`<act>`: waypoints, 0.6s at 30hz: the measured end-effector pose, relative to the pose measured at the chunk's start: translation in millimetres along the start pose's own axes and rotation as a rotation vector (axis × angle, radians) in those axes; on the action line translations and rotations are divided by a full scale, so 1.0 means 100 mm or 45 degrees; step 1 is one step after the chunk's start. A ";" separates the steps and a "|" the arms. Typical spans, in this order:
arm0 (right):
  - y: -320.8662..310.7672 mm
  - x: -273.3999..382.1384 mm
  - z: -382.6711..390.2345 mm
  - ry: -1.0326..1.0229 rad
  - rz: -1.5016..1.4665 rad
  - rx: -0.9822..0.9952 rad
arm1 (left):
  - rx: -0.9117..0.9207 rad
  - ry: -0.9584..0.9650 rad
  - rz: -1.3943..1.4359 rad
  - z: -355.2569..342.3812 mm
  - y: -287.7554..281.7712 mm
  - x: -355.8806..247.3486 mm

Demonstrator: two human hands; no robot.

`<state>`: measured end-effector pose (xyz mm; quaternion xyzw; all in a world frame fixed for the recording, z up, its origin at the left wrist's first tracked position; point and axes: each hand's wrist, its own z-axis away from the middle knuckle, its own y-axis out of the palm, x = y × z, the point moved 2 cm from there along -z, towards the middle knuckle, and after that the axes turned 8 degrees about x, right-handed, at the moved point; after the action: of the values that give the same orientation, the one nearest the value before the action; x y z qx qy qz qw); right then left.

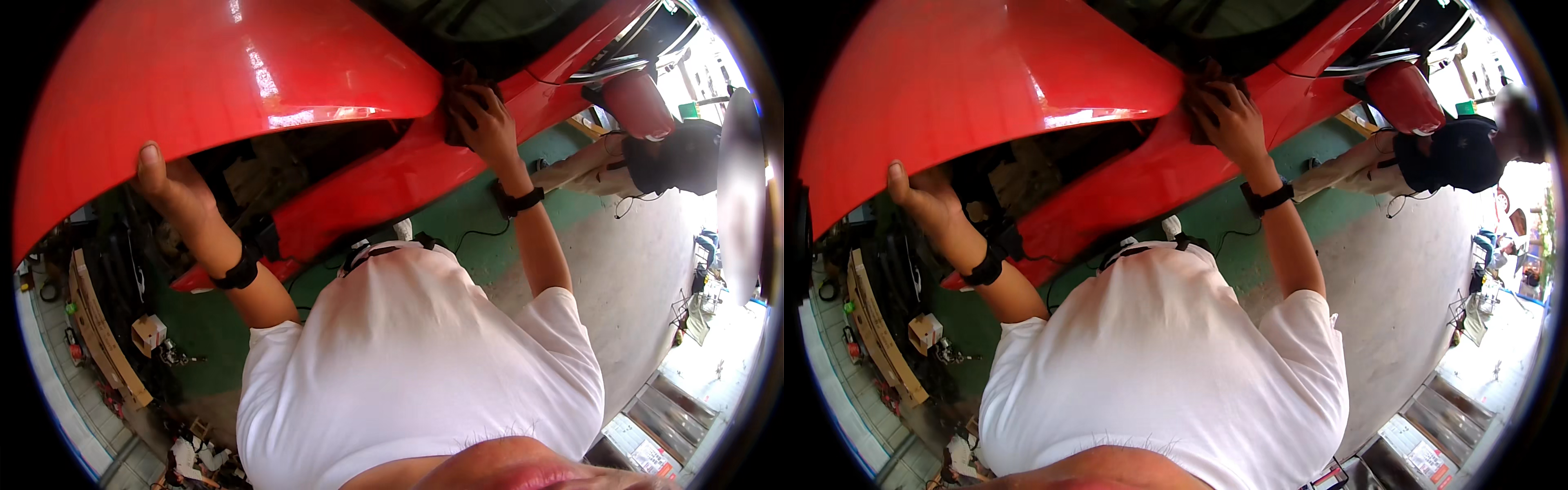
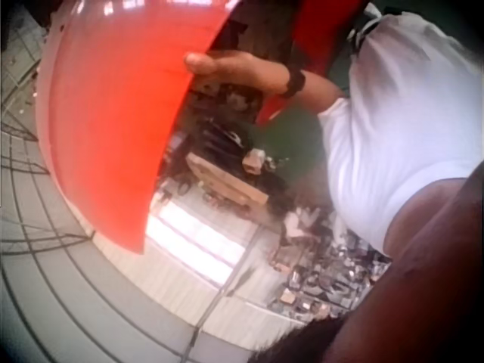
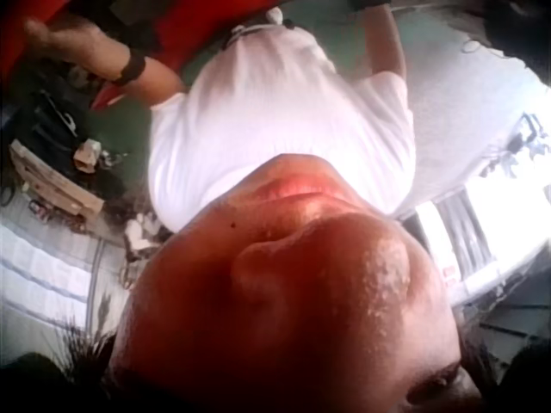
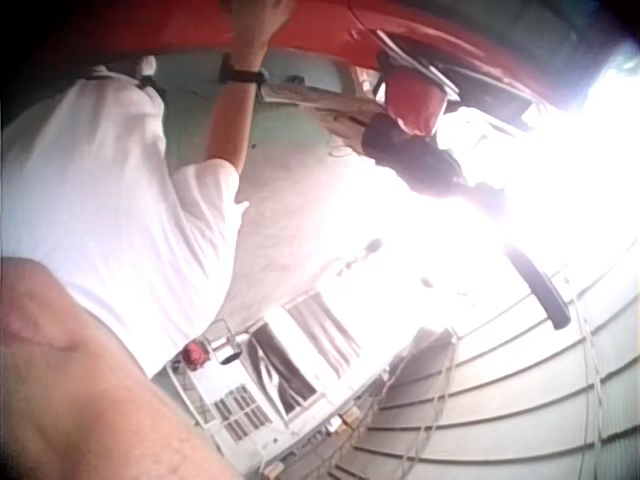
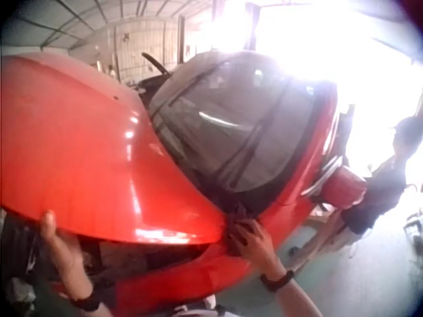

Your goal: The person cleans a red car by wiping its front bumper, grille, fender, and hood with a cloth.

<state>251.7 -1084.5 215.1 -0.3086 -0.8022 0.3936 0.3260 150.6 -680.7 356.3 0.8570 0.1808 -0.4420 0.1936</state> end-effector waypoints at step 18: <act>-0.38 -0.93 -0.34 0.173 0.585 -0.601 | -0.031 -0.018 0.100 0.03 0.13 -0.13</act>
<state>323.9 -1158.7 236.5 -0.5738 -0.7571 0.2389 0.2010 148.0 -695.5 367.8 0.8578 0.1511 -0.4380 0.2226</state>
